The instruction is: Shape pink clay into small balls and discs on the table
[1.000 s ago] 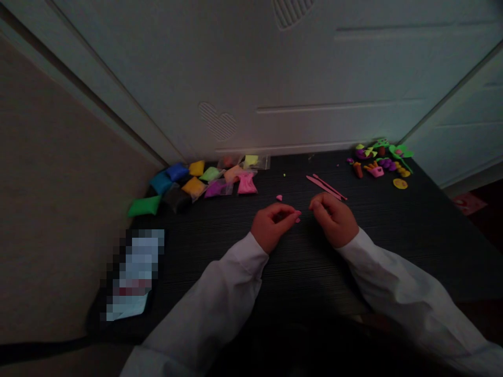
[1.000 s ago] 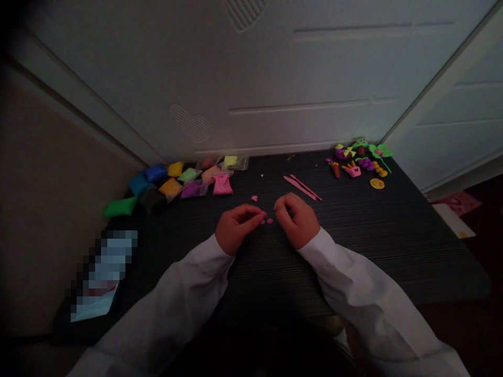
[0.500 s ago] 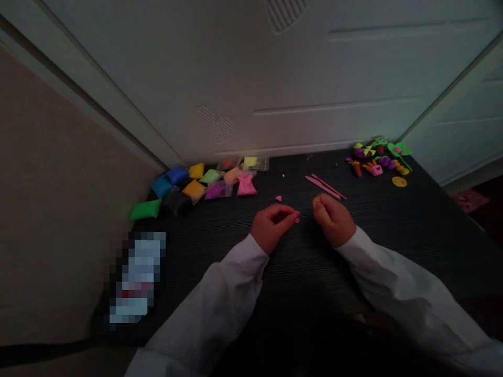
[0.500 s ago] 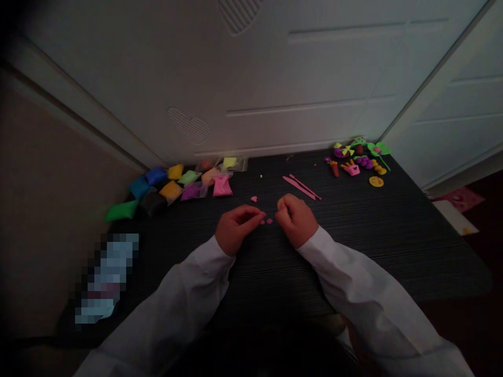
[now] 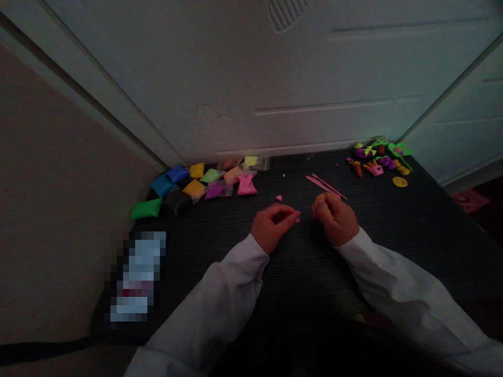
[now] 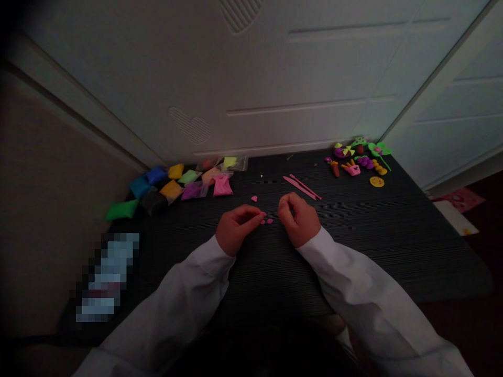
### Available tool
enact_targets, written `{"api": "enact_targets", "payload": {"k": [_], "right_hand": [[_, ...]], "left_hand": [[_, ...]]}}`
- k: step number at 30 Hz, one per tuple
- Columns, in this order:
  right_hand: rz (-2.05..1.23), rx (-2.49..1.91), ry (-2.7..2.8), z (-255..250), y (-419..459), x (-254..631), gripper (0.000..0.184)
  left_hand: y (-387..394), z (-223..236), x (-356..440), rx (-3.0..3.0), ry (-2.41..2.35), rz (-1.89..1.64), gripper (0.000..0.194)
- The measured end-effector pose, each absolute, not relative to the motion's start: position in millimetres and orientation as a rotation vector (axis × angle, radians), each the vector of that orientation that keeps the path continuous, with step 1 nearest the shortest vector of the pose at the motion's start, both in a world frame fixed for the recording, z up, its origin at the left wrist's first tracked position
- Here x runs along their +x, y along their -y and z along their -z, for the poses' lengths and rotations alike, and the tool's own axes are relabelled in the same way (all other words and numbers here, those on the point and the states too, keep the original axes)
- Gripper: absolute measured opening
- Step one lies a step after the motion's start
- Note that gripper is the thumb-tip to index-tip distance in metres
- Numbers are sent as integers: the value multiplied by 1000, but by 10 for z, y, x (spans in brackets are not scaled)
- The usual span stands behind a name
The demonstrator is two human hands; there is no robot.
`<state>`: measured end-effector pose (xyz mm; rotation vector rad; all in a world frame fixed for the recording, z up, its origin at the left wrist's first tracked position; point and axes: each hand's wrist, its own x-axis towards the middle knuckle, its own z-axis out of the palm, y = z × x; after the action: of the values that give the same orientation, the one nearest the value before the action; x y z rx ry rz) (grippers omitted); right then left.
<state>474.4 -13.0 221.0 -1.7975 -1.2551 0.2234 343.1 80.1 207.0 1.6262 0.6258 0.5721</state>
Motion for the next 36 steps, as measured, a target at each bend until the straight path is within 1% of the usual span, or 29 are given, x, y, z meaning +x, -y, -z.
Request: {"api": "enact_targets", "payload": {"k": [12, 14, 16, 20, 28, 36], "right_hand": [[-245, -1759, 1184, -2229, 140, 4728, 21], [-261, -1719, 1145, -2204, 127, 4732, 17], [-299, -1614, 1075, -2163, 101, 4739, 8], [-411, -1395, 958, -2100, 50, 4761, 18], [-431, -1331, 929, -2131, 50, 4772, 18], [-442, -1369, 954, -2133, 59, 4765, 18]], "left_hand": [[-793, -2114, 3440, 1626, -634, -562, 21], [-794, -2114, 3441, 1620, -640, -561, 20], [-798, -2106, 3439, 1623, -635, -565, 20], [-807, -2082, 3430, 1624, -613, -570, 20], [-801, -2101, 3434, 1594, -626, -562, 19], [-804, -2099, 3433, 1618, -623, -565, 21]]}}
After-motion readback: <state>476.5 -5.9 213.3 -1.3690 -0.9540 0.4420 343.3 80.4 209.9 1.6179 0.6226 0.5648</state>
